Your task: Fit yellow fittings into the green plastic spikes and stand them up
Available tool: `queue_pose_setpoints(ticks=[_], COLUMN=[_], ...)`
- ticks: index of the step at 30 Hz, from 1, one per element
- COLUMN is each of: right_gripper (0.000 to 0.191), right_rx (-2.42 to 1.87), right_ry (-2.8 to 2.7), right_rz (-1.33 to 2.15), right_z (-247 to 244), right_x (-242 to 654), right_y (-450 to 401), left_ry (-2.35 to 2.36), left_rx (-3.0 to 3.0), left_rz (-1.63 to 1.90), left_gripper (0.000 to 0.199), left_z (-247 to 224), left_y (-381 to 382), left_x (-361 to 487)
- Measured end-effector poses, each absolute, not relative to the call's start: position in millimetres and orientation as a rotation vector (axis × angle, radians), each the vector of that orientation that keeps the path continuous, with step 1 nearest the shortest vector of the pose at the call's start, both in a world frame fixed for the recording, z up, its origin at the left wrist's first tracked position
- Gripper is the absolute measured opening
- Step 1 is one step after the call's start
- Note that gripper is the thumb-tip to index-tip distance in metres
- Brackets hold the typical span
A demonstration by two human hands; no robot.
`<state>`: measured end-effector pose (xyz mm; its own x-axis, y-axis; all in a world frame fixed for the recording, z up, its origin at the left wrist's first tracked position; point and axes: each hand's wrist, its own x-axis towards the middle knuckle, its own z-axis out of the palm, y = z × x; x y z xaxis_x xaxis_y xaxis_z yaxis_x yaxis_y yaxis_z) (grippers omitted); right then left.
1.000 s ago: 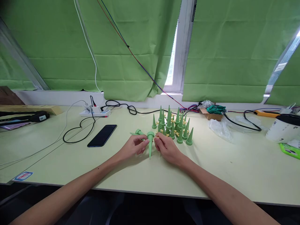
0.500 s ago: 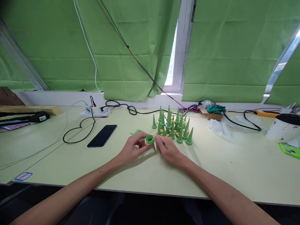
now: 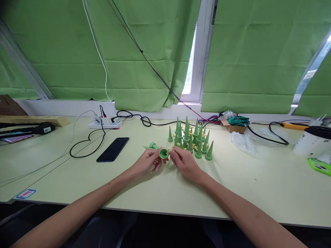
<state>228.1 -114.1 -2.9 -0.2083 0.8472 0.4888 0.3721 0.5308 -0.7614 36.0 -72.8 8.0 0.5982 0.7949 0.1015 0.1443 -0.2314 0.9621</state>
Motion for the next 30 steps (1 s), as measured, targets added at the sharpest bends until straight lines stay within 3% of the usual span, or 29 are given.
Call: queue_pose_setpoints(ticks=[9,23,30], right_gripper=[0.041,0.036,0.043], right_rx=[-0.963,-0.982,-1.019], right_ry=[-1.886,-1.924,-1.913], right_rz=[0.694,0.685,0.636], right_z=[0.2,-6.6,-5.0], right_x=[227.8,231.8,230.2], right_y=[-116.0,-114.3,-114.3], left_ry=[0.651,0.581,0.644], left_rx=[1.481,1.592,1.796], left_rz=[0.677,0.691,0.726], left_gripper=[0.065,0.049,0.04], left_z=[10.2,12.9,15.6], left_y=[-72.7,-73.8,-78.3], left_x=[36.5,30.2,29.0])
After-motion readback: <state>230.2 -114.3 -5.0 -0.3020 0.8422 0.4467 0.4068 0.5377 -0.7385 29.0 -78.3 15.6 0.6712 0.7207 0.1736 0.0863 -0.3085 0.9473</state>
